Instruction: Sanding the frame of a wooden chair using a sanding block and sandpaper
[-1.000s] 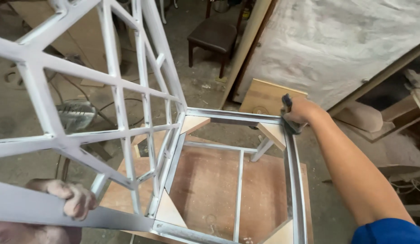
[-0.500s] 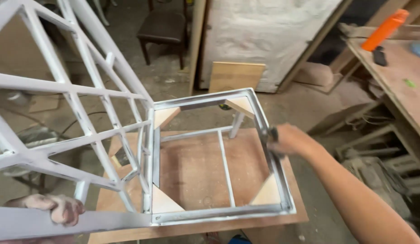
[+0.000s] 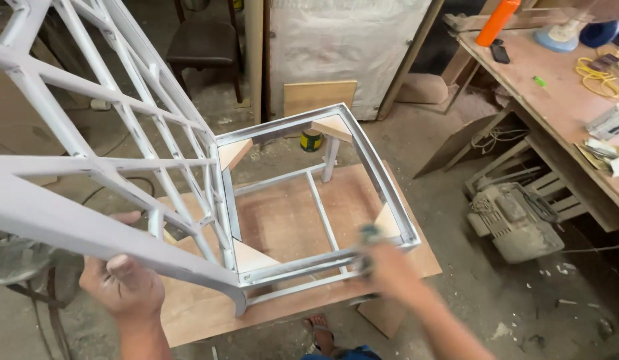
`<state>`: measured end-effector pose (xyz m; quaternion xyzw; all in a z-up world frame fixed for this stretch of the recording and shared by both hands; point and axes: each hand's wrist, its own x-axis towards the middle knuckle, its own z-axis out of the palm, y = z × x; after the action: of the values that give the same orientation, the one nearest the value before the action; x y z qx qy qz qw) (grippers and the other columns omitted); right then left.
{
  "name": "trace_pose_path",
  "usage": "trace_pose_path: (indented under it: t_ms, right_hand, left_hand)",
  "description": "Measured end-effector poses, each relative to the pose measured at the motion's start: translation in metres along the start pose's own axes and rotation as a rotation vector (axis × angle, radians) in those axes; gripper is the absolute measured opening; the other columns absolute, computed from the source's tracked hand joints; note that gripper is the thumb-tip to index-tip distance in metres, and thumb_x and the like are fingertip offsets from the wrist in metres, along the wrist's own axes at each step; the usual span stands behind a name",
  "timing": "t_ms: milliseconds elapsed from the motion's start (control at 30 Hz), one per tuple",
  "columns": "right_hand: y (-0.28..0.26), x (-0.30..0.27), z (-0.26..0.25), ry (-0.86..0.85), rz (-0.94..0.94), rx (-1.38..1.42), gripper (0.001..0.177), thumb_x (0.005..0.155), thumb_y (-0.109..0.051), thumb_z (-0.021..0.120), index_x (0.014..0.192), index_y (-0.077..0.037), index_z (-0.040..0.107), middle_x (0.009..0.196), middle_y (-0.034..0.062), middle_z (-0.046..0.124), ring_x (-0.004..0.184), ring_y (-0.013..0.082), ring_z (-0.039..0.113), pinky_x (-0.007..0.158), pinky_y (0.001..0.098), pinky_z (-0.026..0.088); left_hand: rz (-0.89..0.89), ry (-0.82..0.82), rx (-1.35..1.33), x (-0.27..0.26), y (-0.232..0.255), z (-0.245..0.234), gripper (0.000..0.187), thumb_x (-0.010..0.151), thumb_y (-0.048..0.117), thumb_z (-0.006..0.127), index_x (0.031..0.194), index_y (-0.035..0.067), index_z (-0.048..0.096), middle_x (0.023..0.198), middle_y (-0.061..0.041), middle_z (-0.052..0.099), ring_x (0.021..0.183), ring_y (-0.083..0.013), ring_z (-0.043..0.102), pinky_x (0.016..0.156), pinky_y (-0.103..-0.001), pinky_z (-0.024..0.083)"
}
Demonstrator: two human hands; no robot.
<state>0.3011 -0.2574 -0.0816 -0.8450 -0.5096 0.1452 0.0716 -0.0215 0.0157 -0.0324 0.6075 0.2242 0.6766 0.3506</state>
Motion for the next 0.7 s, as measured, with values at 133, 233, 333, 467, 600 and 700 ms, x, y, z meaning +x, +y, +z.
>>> trace_pose_path:
  t_ms: [133,233,333,467,600,700]
  right_hand:
    - [-0.135,-0.005,0.042,0.088,-1.001,0.832,0.034,0.106,-0.022,0.059,0.137,-0.007,0.059,0.096,0.009,0.065,0.076,0.0182,0.058,0.065,0.0307,0.051]
    - [-0.068,-0.021,0.085,-0.019,-0.829,0.378,0.046,0.103,-0.02,0.068,0.146,-0.031,0.056,0.131,0.0078,0.055,0.096,0.0246,0.066,0.081,0.035,0.051]
    - [0.088,-0.036,0.094,0.352,-0.565,0.246,0.042,0.102,-0.031,0.055,0.142,-0.018,0.058,0.139,0.009,0.061,0.134,0.0313,0.053,0.11,0.05,0.043]
    - [0.142,-0.135,0.061,0.696,0.276,0.152,0.044,0.09,-0.021,0.065,0.133,-0.029,0.069,0.13,0.0071,0.068,0.12,0.0239,0.063,0.102,0.0373,0.049]
    - [0.125,-0.151,0.093,0.826,0.588,0.23,0.059,0.092,-0.024,0.067,0.15,-0.018,0.057,0.131,0.022,0.059,0.109,0.0335,0.06,0.091,0.0449,0.051]
    - [0.087,-0.126,0.14,0.685,0.434,0.418,0.073,0.081,-0.027,0.064,0.152,-0.019,0.05,0.141,0.0134,0.062,0.127,0.0309,0.06,0.102,0.0431,0.049]
  left_hand:
    - [0.055,-0.024,0.159,0.002,0.011,0.0,0.087,0.104,0.072,0.041,0.112,-0.011,0.067,0.112,-0.023,0.062,0.099,-0.029,0.059,0.086,-0.039,0.045]
    - [0.007,-0.047,0.17,-0.004,0.007,-0.005,0.084,0.103,0.071,0.042,0.112,-0.009,0.065,0.116,-0.022,0.061,0.105,-0.0282,0.061,0.086,-0.038,0.048]
    - [-0.048,-0.075,0.128,-0.003,0.007,-0.009,0.084,0.102,0.07,0.046,0.117,-0.009,0.066,0.115,-0.019,0.058,0.106,-0.0279,0.062,0.087,-0.037,0.051]
    - [-0.036,-0.12,0.244,-0.012,0.009,-0.009,0.08,0.105,0.069,0.038,0.117,-0.004,0.069,0.116,-0.02,0.066,0.112,-0.0306,0.065,0.095,-0.04,0.049]
    - [-0.068,-0.019,0.045,-0.065,-0.056,0.002,0.088,0.102,0.07,0.038,0.141,-0.009,0.037,0.13,-0.026,0.051,0.122,-0.0308,0.053,0.107,-0.042,0.045]
    - [-0.26,-0.002,-0.047,-0.1,-0.093,0.008,0.1,0.091,0.09,0.031,0.127,-0.001,0.05,0.121,-0.017,0.058,0.114,-0.0257,0.058,0.103,-0.038,0.046]
